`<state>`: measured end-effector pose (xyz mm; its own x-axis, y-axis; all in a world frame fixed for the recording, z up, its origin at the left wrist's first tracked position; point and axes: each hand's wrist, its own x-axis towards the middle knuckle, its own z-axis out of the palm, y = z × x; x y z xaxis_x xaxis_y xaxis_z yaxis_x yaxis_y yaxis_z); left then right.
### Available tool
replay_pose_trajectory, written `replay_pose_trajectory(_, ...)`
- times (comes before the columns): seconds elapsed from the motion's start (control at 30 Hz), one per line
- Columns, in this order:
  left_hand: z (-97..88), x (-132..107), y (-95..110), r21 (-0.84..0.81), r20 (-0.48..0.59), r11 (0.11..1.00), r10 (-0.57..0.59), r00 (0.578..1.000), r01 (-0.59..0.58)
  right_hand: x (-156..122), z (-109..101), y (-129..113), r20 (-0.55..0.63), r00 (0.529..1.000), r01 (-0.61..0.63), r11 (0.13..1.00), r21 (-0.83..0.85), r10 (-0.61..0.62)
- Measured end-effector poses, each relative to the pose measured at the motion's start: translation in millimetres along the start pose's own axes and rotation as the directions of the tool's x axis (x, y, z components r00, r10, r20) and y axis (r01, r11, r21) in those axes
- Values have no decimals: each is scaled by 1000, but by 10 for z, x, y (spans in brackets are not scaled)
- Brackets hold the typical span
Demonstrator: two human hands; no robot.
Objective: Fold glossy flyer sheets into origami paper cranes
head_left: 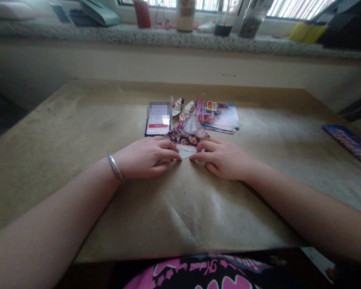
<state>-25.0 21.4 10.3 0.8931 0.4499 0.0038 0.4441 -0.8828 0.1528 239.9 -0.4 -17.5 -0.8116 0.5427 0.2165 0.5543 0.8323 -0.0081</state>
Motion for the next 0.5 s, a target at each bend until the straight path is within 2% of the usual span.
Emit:
replay_pose_trajectory(0.2,6,-8,-6,-22,-37,1000,9,999,-10,137,5,-61,21,1000,7,999,-33,-6)
replay_pose_trajectory(0.33,-3,-10,-9,-69,-34,997,-24,999,22,-5,-5,22,5,1000,-13,996,-93,14)
replay_pose_trajectory(0.5,7,-18,-38,-102,-37,994,-34,999,30,-220,-37,124,-49,997,-62,995,-81,59)
